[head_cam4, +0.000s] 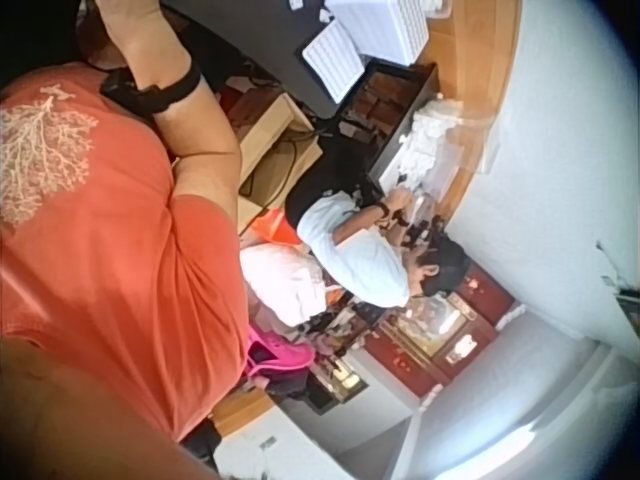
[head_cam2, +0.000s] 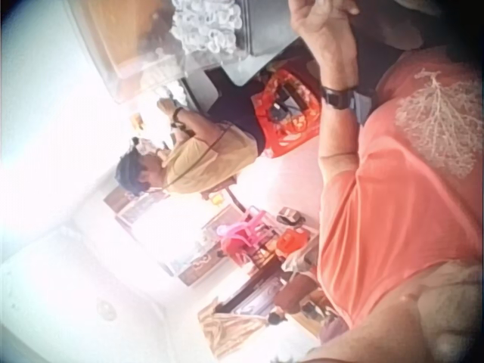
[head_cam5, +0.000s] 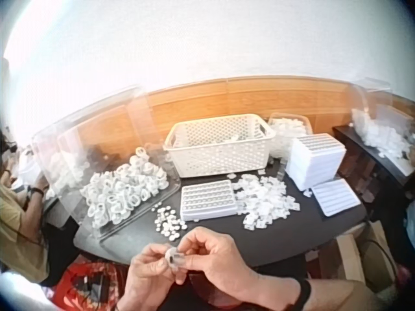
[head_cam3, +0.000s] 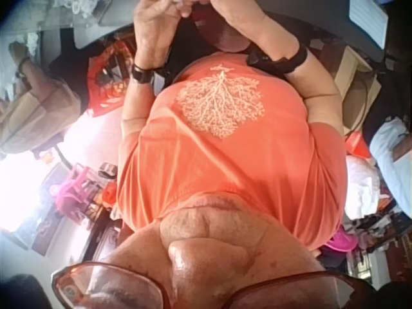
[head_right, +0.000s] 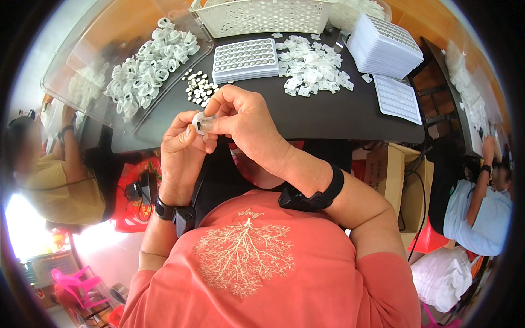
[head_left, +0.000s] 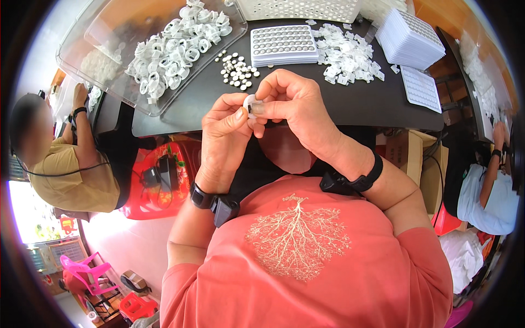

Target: Assembling small white plastic components into a larger circular housing at a workbench.

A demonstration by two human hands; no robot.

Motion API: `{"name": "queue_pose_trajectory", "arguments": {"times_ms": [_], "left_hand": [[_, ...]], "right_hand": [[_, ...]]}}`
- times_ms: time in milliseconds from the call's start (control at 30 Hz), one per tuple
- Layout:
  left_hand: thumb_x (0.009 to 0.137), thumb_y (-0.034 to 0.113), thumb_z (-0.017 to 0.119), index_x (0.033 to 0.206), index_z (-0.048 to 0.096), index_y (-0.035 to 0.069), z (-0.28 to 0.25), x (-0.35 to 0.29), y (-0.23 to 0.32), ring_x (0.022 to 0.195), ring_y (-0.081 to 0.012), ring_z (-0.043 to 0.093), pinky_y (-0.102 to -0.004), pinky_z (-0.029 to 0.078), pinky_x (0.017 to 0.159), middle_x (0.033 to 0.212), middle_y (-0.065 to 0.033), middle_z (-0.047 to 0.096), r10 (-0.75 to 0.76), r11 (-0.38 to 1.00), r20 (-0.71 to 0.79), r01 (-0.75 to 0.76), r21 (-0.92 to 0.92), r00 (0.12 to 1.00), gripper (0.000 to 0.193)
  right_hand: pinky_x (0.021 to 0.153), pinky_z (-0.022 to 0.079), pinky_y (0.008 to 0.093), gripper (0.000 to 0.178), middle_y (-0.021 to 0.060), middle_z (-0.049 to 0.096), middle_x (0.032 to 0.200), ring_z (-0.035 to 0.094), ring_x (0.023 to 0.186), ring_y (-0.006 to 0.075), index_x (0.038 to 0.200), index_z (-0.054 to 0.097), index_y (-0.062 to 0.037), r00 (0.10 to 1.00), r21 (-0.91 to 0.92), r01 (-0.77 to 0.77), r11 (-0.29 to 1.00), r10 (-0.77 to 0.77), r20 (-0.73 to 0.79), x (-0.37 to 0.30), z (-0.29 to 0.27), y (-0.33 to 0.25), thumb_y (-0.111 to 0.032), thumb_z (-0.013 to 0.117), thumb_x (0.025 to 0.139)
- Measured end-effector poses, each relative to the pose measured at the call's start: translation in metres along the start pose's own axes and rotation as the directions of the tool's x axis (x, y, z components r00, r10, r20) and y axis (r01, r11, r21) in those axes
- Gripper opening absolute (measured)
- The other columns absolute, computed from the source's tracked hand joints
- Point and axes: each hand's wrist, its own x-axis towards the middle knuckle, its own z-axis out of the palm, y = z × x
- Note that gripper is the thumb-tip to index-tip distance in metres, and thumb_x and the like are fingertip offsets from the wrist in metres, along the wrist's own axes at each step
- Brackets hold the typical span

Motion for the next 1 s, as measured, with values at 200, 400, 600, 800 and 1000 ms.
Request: {"name": "queue_pose_trajectory", "arguments": {"times_ms": [200, 400, 600, 800, 1000], "left_hand": [[0.092, 0.014, 0.07, 0.113, 0.062, -0.001, 0.002, -0.001, 0.001, 0.081, -0.0238, 0.067, -0.0339, 0.054, 0.066, 0.096, -0.015, 0.069, -0.016, 1.0, -0.024, 0.016, 0.014, 1.0, 0.027], [0.094, 0.016, 0.067, 0.114, 0.061, -0.003, -0.003, 0.001, 0.003, 0.082, -0.0247, 0.066, -0.0337, 0.054, 0.066, 0.098, -0.015, 0.069, -0.017, 0.997, -0.032, 0.015, -0.078, 0.999, 0.028], [0.095, 0.016, 0.067, 0.113, 0.061, -0.004, -0.004, -0.002, 0.005, 0.083, -0.0251, 0.067, -0.0331, 0.053, 0.066, 0.098, -0.0148, 0.069, -0.038, 0.993, -0.027, 0.035, -0.112, 0.999, 0.028], [0.094, 0.016, 0.068, 0.11, 0.061, -0.004, -0.004, -0.008, 0.013, 0.084, -0.0253, 0.069, -0.0329, 0.053, 0.065, 0.095, -0.0148, 0.069, -0.014, 0.999, -0.046, 0.016, 0.037, 0.999, 0.026], [0.094, 0.016, 0.068, 0.111, 0.061, -0.003, -0.007, -0.01, 0.016, 0.085, -0.0255, 0.069, -0.0327, 0.053, 0.064, 0.098, -0.0157, 0.068, -0.023, 1.0, -0.026, 0.023, 0.001, 0.999, 0.027]], "right_hand": [[0.054, 0.04, 0.0219, 0.011, 0.0019, 0.063, 0.073, 0.057, 0.061, 0.0058, 0.087, 0.064, -0.0011, 1.0, 0.078, 0.001, 0.997, -0.001, 0.005, 0.003, 0.007, -0.007, -0.002, 0.074, 0.084], [0.053, 0.042, 0.0214, 0.011, 0.0032, 0.065, 0.071, 0.063, 0.061, 0.0096, 0.086, 0.064, -0.002, 0.997, 0.039, -0.069, 0.997, 0.068, 0.043, 0.007, 0.008, -0.012, -0.003, 0.074, 0.084], [0.053, 0.041, 0.0204, 0.012, 0.0023, 0.066, 0.071, 0.064, 0.061, 0.0098, 0.082, 0.064, -0.0053, 0.973, -0.003, -0.2, 0.98, 0.199, 0.115, 0.016, 0.004, -0.02, -0.004, 0.076, 0.082], [0.054, 0.04, 0.0201, 0.015, 0.0006, 0.065, 0.07, 0.062, 0.062, 0.0078, 0.077, 0.062, -0.0076, 0.939, -0.066, -0.3, 0.952, 0.306, 0.157, 0.025, 0.006, -0.019, -0.006, 0.076, 0.08], [0.052, 0.039, 0.0197, 0.016, 0.0003, 0.065, 0.07, 0.062, 0.061, 0.008, 0.078, 0.061, -0.0078, 0.916, -0.148, -0.33, 0.932, 0.354, 0.19, 0.033, 0.005, -0.019, -0.008, 0.077, 0.079]]}}
